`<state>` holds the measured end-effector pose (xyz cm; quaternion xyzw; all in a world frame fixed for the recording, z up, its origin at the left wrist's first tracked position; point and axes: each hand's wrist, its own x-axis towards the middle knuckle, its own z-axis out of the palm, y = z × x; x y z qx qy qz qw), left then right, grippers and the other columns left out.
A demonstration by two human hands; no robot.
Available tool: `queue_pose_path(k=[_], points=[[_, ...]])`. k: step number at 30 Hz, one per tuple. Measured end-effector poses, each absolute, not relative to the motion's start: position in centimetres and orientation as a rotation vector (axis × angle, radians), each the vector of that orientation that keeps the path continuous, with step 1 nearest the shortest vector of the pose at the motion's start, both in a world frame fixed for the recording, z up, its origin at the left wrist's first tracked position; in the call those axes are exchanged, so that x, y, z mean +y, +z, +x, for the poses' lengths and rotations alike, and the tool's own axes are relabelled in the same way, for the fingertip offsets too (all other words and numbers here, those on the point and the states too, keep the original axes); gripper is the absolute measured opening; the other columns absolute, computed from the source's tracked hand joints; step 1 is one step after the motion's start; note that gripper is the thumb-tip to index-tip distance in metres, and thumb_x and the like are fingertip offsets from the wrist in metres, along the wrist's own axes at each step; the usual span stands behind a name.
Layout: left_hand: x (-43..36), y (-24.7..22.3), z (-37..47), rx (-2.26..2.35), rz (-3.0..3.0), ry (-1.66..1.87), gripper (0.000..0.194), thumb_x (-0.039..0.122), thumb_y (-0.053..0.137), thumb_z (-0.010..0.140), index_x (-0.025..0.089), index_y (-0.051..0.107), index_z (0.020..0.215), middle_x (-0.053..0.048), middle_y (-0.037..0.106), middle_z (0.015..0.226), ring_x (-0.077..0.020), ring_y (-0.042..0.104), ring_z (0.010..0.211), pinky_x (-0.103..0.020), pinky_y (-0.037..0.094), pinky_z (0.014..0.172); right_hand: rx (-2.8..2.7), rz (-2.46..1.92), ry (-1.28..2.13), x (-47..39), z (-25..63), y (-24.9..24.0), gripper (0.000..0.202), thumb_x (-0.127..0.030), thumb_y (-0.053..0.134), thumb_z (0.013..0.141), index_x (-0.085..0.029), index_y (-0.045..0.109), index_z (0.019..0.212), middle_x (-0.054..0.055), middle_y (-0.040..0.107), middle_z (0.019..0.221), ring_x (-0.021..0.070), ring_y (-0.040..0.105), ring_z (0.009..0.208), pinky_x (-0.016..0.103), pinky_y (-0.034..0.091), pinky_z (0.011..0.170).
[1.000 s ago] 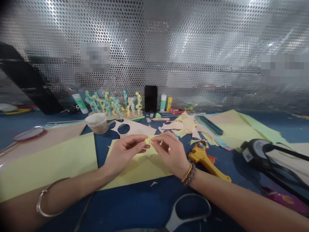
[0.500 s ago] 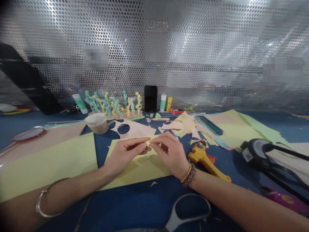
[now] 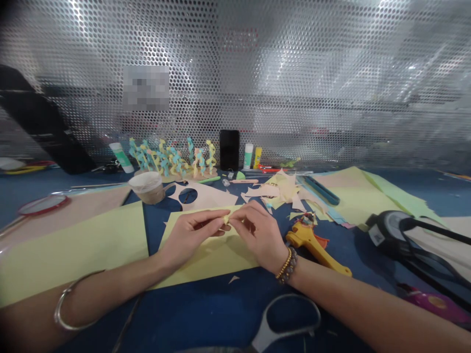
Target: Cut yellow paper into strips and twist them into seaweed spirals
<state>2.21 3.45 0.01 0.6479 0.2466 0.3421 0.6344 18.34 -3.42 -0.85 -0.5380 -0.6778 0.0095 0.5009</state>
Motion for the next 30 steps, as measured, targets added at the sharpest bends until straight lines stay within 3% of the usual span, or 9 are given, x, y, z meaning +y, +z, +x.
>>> queue_pose_path(k=[9, 14, 30], points=[[3.68, -0.14, 2.18, 0.53, 1.508, 0.824, 0.034, 0.028, 0.065, 0.078, 0.02, 0.063, 0.11, -0.001, 0.065, 0.083, -0.0142, 0.063, 0.078, -0.027, 0.053, 0.074, -1.649, -1.271, 0.09, -3.32, 18.24, -1.12, 0.006, -0.022, 0.058, 0.084, -0.021, 0.063, 0.087, 0.003, 0.057, 0.082, 0.0116, 0.053, 0.065, 0.024, 0.044, 0.053], [3.64, 0.05, 2.18, 0.533, 1.523, 0.881, 0.018, 0.024, 0.066, 0.077, 0.017, 0.059, 0.092, 0.0, 0.064, 0.076, -0.0126, 0.062, 0.072, -0.024, 0.051, 0.068, -1.6, -1.277, 0.052, -3.19, 18.37, -1.14, 0.006, -0.022, 0.059, 0.084, -0.022, 0.063, 0.088, 0.001, 0.056, 0.078, 0.011, 0.052, 0.062, 0.025, 0.044, 0.053], [3.54, 0.13, 2.2, 0.599, 1.546, 0.857, 0.02, 0.027, 0.072, 0.071, 0.017, 0.071, 0.088, -0.003, 0.071, 0.076, -0.0153, 0.064, 0.07, -0.026, 0.051, 0.065, -1.616, -1.26, 0.05, -3.43, 18.37, -1.1, 0.004, -0.022, 0.059, 0.083, -0.021, 0.062, 0.081, 0.003, 0.057, 0.08, 0.0118, 0.053, 0.063, 0.025, 0.044, 0.051]])
